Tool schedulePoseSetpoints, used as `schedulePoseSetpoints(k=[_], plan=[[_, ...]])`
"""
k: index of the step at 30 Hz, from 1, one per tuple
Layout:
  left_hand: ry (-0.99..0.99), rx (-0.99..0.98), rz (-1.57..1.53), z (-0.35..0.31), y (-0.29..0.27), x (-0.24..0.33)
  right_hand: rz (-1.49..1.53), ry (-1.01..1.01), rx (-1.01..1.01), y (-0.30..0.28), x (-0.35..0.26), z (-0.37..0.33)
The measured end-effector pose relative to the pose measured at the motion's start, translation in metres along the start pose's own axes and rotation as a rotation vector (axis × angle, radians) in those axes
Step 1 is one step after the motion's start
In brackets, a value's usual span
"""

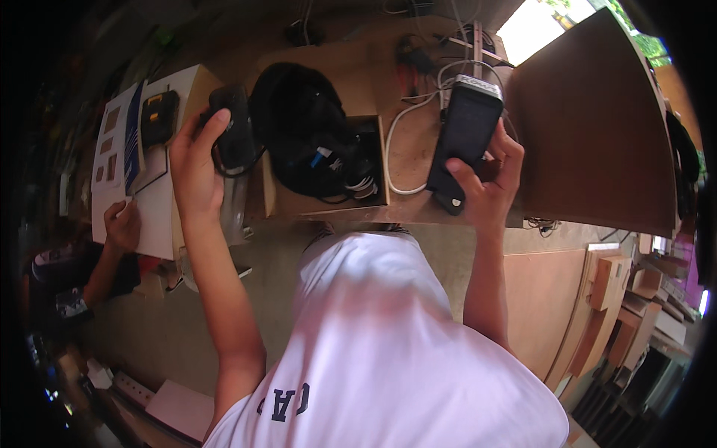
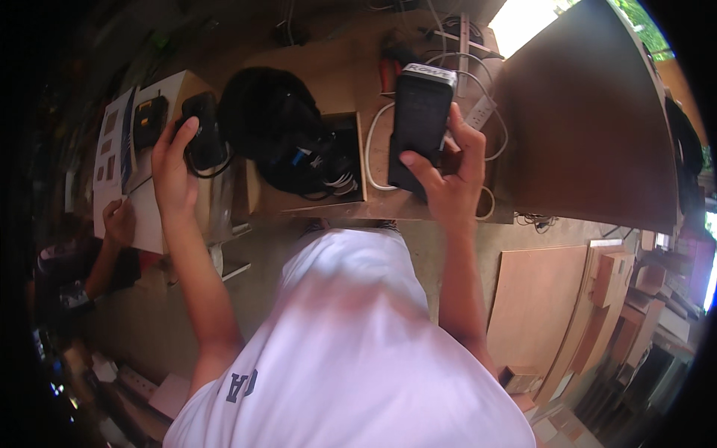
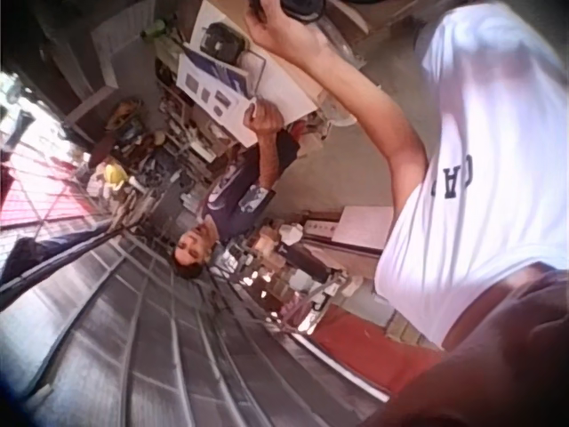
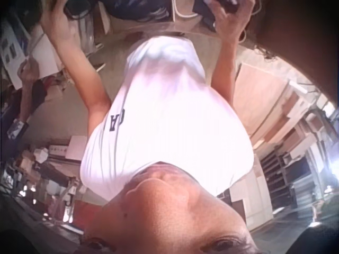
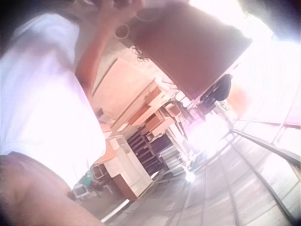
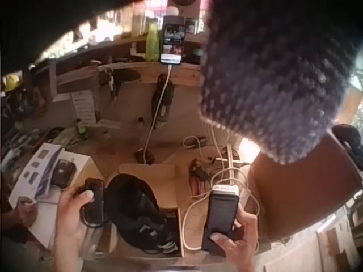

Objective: The person assembles a head-mounted camera onto a black cap. They attach the camera to the cap, adjust the strap, and secure the device in place. The person also handles a USB cable and a small white card during the process.

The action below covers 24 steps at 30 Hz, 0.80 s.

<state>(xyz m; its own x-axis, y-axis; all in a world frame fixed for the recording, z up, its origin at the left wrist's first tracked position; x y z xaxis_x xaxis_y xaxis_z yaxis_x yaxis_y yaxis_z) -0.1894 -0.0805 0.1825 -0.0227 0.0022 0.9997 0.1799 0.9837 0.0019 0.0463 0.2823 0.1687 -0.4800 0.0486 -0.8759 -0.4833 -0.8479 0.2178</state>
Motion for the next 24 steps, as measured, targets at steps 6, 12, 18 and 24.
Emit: schedulePoseSetpoints(k=[6, 12, 18, 24], plan=[[0.004, 0.039, -0.045, 0.003, -0.002, 0.012, -0.303, 0.106, -0.061, -0.011, 0.007, -0.017], [0.149, 0.037, 0.162, 0.022, 0.025, 0.038, -0.526, 0.112, -0.628, 0.062, 0.019, -0.032], [0.294, -0.248, 0.441, 0.032, 0.081, 0.061, -0.757, -0.096, -0.939, 0.147, 0.1, -0.065], [0.313, -0.414, 0.457, 0.035, 0.097, 0.051, -0.751, -0.054, -1.049, 0.178, 0.152, -0.099]])
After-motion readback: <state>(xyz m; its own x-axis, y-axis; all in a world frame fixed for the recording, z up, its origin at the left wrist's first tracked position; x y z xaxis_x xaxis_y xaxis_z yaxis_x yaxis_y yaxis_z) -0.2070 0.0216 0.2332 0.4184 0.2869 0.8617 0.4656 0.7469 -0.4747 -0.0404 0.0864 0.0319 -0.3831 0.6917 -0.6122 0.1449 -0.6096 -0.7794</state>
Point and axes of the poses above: each hand's wrist, its own z-axis towards the middle knuckle, its own y-axis out of the palm, x = y × z, the point moved 7 cm from there along z, towards the middle knuckle, and after that the axes turned 13 degrees about z, right-handed, at the moved point
